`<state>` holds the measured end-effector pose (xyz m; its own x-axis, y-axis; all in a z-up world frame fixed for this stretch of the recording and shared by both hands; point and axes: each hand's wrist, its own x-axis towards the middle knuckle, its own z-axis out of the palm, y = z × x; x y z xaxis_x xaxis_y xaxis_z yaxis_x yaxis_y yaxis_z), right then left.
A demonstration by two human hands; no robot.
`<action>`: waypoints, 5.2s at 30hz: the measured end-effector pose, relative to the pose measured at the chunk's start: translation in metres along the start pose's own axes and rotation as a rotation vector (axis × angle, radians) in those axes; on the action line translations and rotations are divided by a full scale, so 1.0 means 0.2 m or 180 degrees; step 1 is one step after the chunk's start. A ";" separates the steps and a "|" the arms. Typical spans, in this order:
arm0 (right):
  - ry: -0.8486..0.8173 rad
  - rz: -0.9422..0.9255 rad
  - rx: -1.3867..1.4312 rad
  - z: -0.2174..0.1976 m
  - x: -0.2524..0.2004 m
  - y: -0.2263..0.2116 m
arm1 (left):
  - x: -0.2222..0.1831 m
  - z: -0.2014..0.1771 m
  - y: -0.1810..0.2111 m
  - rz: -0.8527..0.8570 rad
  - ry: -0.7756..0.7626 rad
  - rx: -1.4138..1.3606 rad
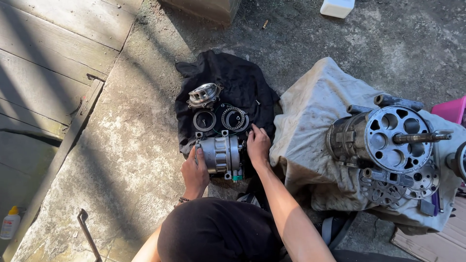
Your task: Inspecting and assembling the internal components of an automotive AC compressor
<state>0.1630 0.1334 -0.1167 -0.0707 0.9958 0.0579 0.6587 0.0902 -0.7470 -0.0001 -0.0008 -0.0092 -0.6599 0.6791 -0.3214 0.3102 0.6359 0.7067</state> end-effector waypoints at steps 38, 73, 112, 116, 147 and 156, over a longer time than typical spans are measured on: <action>-0.0324 0.0790 0.0882 -0.13 0.04 -0.09 | 1.00 -0.08 0.35 0.2400 -0.0724 0.2340; -0.0233 0.1058 0.1901 -0.12 -0.01 -0.24 | 1.21 0.06 0.22 0.1866 -0.1128 0.2224; 0.0825 -0.0566 0.1201 -2.20 0.14 -0.32 | -0.60 0.42 1.58 0.3120 -0.1942 -0.1372; 0.0747 -0.0822 0.0699 -2.23 0.13 -0.35 | -0.63 0.42 1.58 0.2797 -0.2160 -0.1627; 0.0683 -0.0605 0.0368 -2.24 0.06 -0.38 | -0.66 0.50 1.57 0.2356 -0.2713 -0.2482; 0.1239 -0.0327 0.1463 -2.18 -0.32 -0.37 | -0.63 0.51 1.54 0.2436 -0.2634 -0.2350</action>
<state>0.4454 0.0703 0.2245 0.2193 0.9224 0.3178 0.2661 0.2568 -0.9291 0.2487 0.1473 0.1841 0.1968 0.9587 0.2053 -0.1991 -0.1660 0.9658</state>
